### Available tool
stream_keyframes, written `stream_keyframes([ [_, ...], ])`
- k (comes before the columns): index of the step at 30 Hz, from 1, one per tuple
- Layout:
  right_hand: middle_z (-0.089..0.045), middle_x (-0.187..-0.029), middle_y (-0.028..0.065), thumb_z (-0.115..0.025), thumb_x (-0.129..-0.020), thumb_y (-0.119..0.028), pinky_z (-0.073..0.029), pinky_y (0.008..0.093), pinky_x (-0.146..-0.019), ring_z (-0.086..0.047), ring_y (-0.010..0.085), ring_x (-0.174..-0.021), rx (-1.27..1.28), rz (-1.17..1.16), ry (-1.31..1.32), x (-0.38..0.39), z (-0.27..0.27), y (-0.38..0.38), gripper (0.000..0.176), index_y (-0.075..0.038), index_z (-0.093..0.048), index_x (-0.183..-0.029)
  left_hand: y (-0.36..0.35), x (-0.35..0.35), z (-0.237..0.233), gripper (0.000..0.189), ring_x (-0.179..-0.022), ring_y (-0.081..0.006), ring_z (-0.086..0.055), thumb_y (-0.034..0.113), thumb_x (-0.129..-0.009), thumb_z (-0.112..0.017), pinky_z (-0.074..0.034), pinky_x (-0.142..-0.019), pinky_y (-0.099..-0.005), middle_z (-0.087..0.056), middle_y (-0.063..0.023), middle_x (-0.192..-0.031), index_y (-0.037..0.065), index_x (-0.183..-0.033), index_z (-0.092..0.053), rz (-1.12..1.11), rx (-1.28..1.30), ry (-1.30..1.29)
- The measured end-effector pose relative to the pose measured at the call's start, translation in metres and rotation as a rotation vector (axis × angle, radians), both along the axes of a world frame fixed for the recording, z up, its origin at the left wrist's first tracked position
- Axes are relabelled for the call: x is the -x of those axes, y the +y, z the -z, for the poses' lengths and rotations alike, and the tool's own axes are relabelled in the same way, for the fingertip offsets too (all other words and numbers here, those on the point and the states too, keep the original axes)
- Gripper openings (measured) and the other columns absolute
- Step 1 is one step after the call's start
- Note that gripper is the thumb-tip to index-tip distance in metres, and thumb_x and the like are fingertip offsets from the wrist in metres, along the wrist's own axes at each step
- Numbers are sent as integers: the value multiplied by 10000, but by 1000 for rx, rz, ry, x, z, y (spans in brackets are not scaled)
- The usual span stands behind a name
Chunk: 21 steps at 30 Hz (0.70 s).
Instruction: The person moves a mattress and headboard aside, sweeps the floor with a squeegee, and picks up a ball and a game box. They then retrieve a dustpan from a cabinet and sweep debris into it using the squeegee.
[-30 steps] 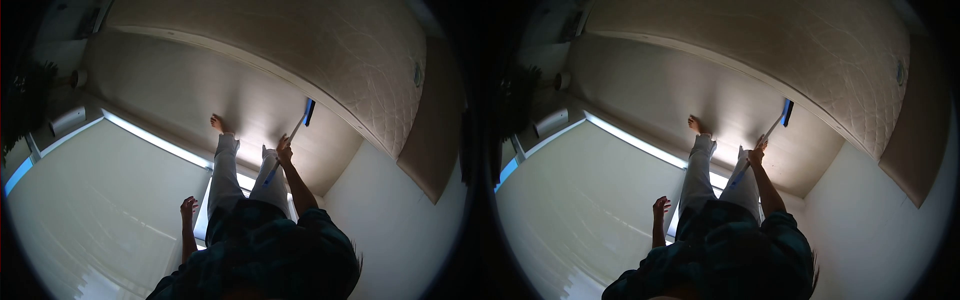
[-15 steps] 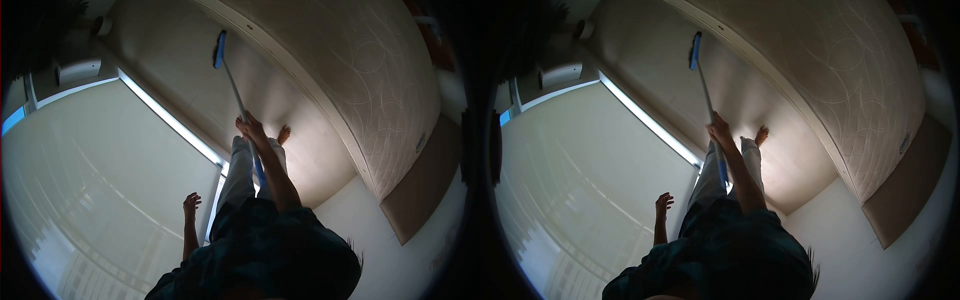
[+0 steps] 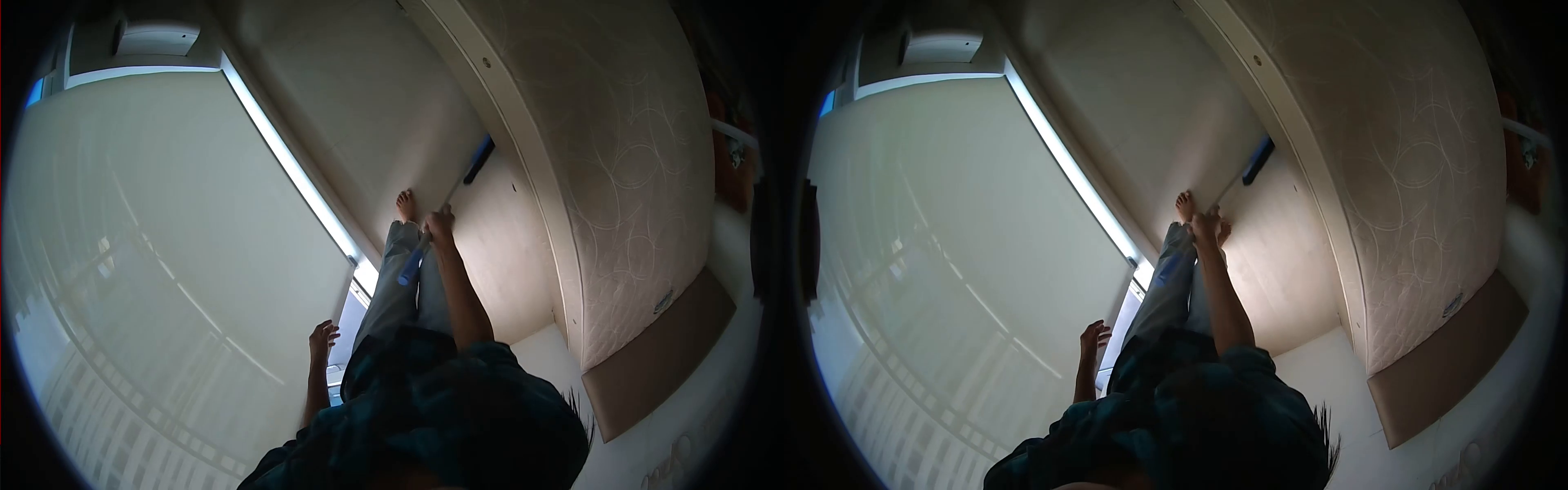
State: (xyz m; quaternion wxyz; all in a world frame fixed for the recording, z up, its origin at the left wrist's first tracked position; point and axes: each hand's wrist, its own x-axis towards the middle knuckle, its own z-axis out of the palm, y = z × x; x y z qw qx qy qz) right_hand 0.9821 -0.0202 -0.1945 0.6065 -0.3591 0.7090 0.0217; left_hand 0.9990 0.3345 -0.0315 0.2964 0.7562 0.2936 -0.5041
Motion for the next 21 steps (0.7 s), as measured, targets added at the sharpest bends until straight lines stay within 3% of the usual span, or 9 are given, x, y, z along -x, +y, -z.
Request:
stream_keyframes([
  [2,-485,-963,158,-473,-695,-14,-494,283,-376,-551,245,-607,40,16,-129,-65,63,0,596,-35,-221,-1235,11,9,1,401,-805,-216,-585,309,-778,-487,-424,-660,-335,-589,-123,-927,54,-1088,-471,-14,-10,18],
  [3,-419,-1084,211,-479,-708,-10,-549,331,-481,-567,284,-700,4,-25,-104,-110,40,-14,670,-28,-116,-1270,14,13,3,405,-805,-217,-585,311,-776,-488,-425,-661,-334,-589,-123,-926,54,-1088,-470,-23,-16,6],
  [4,-404,-1074,245,-484,-706,-1,-557,367,-517,-566,295,-763,-42,70,-71,-152,34,-17,709,-17,-46,-1264,16,19,5,408,-805,-218,-585,314,-774,-489,-425,-662,-334,-588,-124,-926,53,-1088,-470,-33,-22,-4],
  [7,-432,-1016,273,-476,-708,-5,-556,338,-539,-588,309,-695,-48,65,-100,-222,36,-11,768,-41,57,-1259,13,23,11,418,-803,-210,-587,321,-767,-485,-428,-660,-324,-593,-120,-914,51,-1085,-474,-10,-16,-28],
  [9,-488,-956,236,-487,-719,-36,-547,309,-517,-595,285,-625,-77,-156,-40,-240,22,-6,720,-35,-31,-1275,8,25,16,416,-802,-204,-588,320,-764,-481,-429,-655,-318,-596,-117,-907,50,-1081,-477,30,21,-28],
  [12,-556,-791,142,-489,-709,-38,-500,271,-425,-570,199,-506,130,-303,-263,-221,39,-32,659,-32,-161,-1280,4,33,24,401,-793,-178,-587,305,-769,-472,-430,-646,-299,-601,-92,-890,54,-1081,-482,103,64,-77],
  [14,-461,-515,9,-478,-651,22,-364,207,-334,-409,76,-367,24,-196,-729,-151,33,-48,650,-25,-260,-1261,9,39,23,399,-792,-172,-585,312,-772,-476,-429,-643,-299,-601,-89,-891,61,-1083,-482,104,99,-131],
  [16,-443,-494,2,-494,-657,17,-336,214,-311,-387,68,-347,60,-273,-637,-41,-16,-15,677,-101,-257,-1280,18,58,25,398,-791,-172,-584,315,-773,-481,-427,-639,-300,-600,-89,-893,67,-1084,-483,91,136,-165],
  [21,-387,-479,-4,-513,-681,-8,-309,204,-281,-356,66,-312,-161,9,-271,290,-151,83,738,-173,-163,-1309,41,140,44,380,-780,-176,-584,280,-778,-496,-418,-609,-279,-600,-85,-875,78,-1098,-468,183,127,-122],
])
